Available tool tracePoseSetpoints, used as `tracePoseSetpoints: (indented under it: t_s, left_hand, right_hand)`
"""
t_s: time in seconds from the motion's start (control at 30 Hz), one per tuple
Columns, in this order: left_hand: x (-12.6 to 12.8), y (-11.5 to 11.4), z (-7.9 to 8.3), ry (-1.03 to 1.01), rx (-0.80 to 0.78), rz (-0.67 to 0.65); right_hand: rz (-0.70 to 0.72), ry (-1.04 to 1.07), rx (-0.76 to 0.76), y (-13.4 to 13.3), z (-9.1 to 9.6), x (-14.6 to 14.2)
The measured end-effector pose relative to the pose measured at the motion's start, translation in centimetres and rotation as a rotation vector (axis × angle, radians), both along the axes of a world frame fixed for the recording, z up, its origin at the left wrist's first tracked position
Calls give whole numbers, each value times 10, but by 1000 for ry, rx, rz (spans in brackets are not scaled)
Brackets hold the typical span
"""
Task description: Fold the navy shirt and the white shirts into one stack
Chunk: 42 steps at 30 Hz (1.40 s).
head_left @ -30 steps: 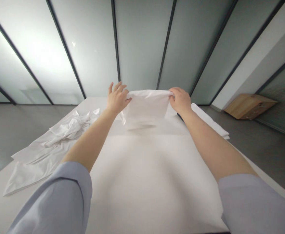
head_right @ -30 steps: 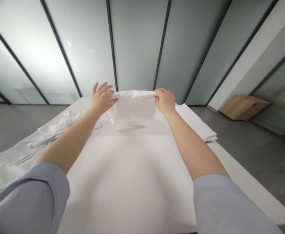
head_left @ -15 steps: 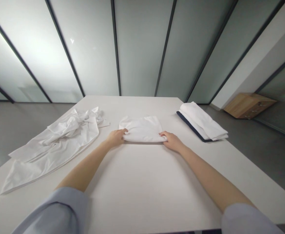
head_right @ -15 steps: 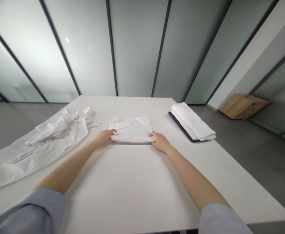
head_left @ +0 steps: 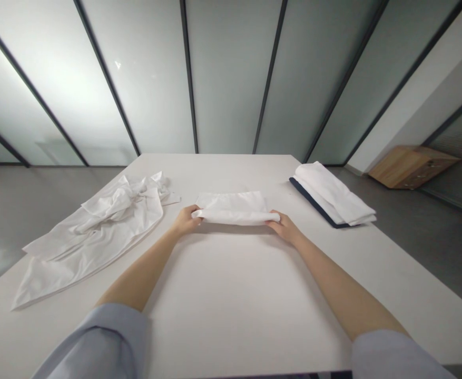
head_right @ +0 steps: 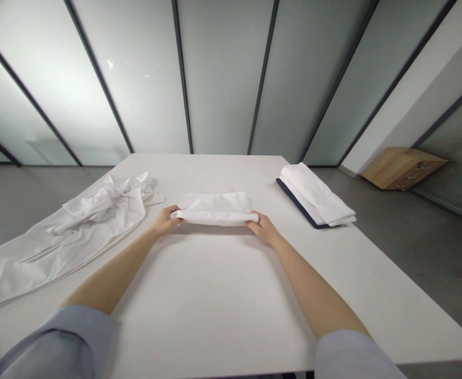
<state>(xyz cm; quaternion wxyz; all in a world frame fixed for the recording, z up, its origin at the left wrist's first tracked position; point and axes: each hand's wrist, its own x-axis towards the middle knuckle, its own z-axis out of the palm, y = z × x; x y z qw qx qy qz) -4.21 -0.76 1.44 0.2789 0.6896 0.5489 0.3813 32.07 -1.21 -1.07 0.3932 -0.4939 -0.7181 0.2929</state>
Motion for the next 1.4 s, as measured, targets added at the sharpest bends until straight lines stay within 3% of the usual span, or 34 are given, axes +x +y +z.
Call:
tracePoseSetpoints:
  t_s: [0.23, 0.33, 0.43, 0.57, 0.67, 0.8, 0.9, 1.07, 1.17, 1.3, 1.4]
  left_hand:
    - [3, 2, 6, -332, 1, 179]
    - [3, 4, 1, -502, -46, 117]
    - [3, 6, -3, -486, -64, 53]
    - [9, 9, -5, -489, -111, 166]
    - [11, 9, -3, -556, -109, 109]
    - [8, 8, -8, -484, -149, -41]
    - [7, 12, -16, -480, -157, -48]
    - [13, 17, -20, -442, 56, 116]
    - [17, 17, -20, -249, 147, 246]
    - [19, 16, -23, 52, 158, 326]
    - [22, 12, -22, 177, 267, 346]
  right_hand:
    - [-128, 90, 10, 4, -1, -13]
    - [-163, 101, 27, 7, -4, -17]
    - [-246, 65, 21, 12, -8, -18]
    - [-372, 17, -30, 17, -10, -18]
    - [-409, 49, -64, 18, -10, -17]
    - [-416, 111, -66, 20, -13, -13]
    - [-457, 112, -81, 22, -16, -10]
    - [-479, 59, -6, 21, -19, -12]
    - [-504, -83, -4, 20, -16, -17]
    - [-512, -345, -42, 22, -14, -24]
    - [-531, -414, 82, 25, -17, -24]
